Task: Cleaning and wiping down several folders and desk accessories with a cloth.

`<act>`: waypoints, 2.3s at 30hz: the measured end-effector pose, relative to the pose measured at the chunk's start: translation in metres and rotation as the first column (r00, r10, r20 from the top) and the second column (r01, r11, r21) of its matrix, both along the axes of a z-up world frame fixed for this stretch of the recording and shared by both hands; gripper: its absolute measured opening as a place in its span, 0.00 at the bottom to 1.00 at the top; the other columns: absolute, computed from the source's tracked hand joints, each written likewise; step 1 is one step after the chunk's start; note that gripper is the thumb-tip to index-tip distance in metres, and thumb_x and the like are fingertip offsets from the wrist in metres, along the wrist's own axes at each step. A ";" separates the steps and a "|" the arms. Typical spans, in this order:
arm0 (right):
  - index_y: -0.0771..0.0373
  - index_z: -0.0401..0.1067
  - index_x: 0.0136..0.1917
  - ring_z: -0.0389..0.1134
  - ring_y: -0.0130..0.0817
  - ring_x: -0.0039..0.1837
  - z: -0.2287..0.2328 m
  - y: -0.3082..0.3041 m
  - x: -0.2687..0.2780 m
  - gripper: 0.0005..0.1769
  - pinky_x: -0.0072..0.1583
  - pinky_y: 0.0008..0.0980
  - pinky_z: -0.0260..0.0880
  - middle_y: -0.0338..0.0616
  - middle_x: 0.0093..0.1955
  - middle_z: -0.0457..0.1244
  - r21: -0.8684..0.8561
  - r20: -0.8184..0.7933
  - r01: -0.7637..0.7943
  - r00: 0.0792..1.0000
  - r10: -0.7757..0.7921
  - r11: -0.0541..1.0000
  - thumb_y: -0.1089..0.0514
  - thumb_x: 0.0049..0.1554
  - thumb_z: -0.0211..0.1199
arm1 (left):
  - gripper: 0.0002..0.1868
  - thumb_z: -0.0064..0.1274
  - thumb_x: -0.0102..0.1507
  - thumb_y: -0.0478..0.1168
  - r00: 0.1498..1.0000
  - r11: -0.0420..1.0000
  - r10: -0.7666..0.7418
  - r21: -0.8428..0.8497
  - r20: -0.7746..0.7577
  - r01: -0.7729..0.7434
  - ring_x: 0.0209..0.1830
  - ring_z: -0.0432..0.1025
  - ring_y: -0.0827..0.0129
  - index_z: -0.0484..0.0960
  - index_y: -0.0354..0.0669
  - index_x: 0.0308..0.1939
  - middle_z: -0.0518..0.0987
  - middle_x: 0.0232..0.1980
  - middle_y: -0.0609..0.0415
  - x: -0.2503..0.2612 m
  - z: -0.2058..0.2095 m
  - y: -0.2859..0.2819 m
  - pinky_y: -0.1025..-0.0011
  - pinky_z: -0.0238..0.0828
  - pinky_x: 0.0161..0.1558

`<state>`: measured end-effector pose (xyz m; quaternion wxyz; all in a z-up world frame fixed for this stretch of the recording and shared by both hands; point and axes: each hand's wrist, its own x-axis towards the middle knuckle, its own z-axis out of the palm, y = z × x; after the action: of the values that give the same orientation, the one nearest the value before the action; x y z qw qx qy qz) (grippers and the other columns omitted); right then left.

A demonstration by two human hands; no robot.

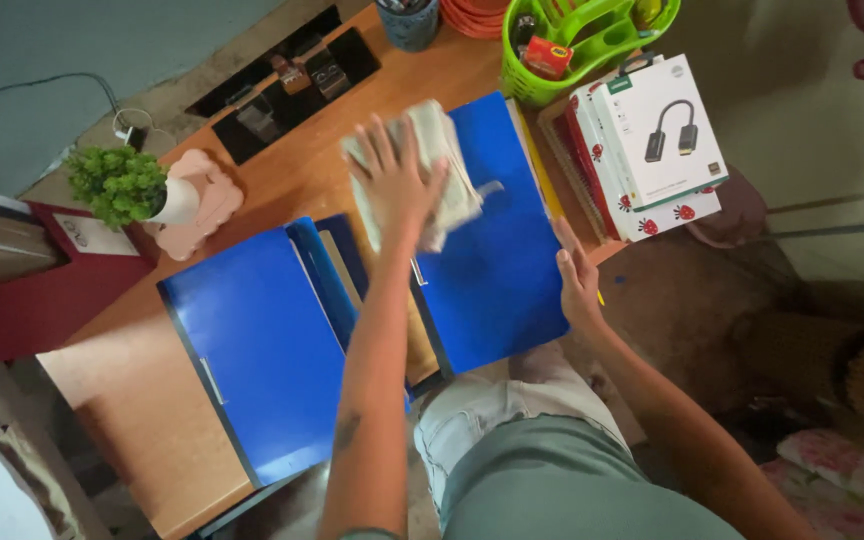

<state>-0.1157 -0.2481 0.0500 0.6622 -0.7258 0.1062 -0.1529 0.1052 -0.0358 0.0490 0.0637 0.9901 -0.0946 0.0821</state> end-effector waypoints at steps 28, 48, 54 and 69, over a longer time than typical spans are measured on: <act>0.57 0.72 0.60 0.58 0.30 0.56 -0.070 -0.019 -0.017 0.13 0.59 0.37 0.58 0.39 0.55 0.61 0.001 -0.106 0.141 0.984 -0.140 0.990 0.49 0.68 0.57 | 0.48 0.45 0.64 0.73 0.969 0.971 -0.227 -0.048 0.099 0.233 0.84 0.38 0.37 0.56 0.55 0.81 0.45 0.83 0.35 -0.011 -0.014 -0.095 0.26 0.31 0.73; 0.59 0.60 0.79 0.52 0.52 0.81 0.009 -0.001 -0.001 0.29 0.77 0.57 0.47 0.55 0.79 0.55 -0.077 -0.067 -0.058 0.996 0.052 0.995 0.48 0.68 0.51 | 0.46 0.42 0.64 0.70 0.982 0.981 -0.186 -0.040 0.033 0.187 0.82 0.42 0.34 0.59 0.50 0.80 0.47 0.83 0.34 -0.089 0.009 0.010 0.25 0.37 0.71; 0.60 0.62 0.78 0.55 0.58 0.78 0.014 0.003 -0.002 0.27 0.76 0.59 0.51 0.57 0.77 0.57 -0.134 -0.052 -0.029 0.998 0.022 0.991 0.51 0.68 0.51 | 0.46 0.44 0.65 0.73 0.995 0.999 -0.048 0.009 0.088 0.047 0.82 0.42 0.35 0.59 0.55 0.80 0.49 0.82 0.35 0.023 -0.021 -0.006 0.23 0.48 0.66; 0.63 0.55 0.79 0.59 0.49 0.76 0.003 -0.007 -0.001 0.33 0.72 0.42 0.57 0.54 0.78 0.56 -0.261 -0.218 -0.091 0.975 0.033 0.961 0.49 0.64 0.48 | 0.45 0.18 0.67 0.78 0.902 0.928 -0.328 0.083 -0.281 0.363 0.84 0.26 0.53 0.41 0.66 0.83 0.32 0.85 0.54 0.042 0.026 -0.082 0.34 0.22 0.77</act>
<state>-0.1165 -0.2550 0.0526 0.5470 -0.8240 0.1314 -0.0670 0.1475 -0.1178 0.0746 0.0230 0.9615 -0.2649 -0.0689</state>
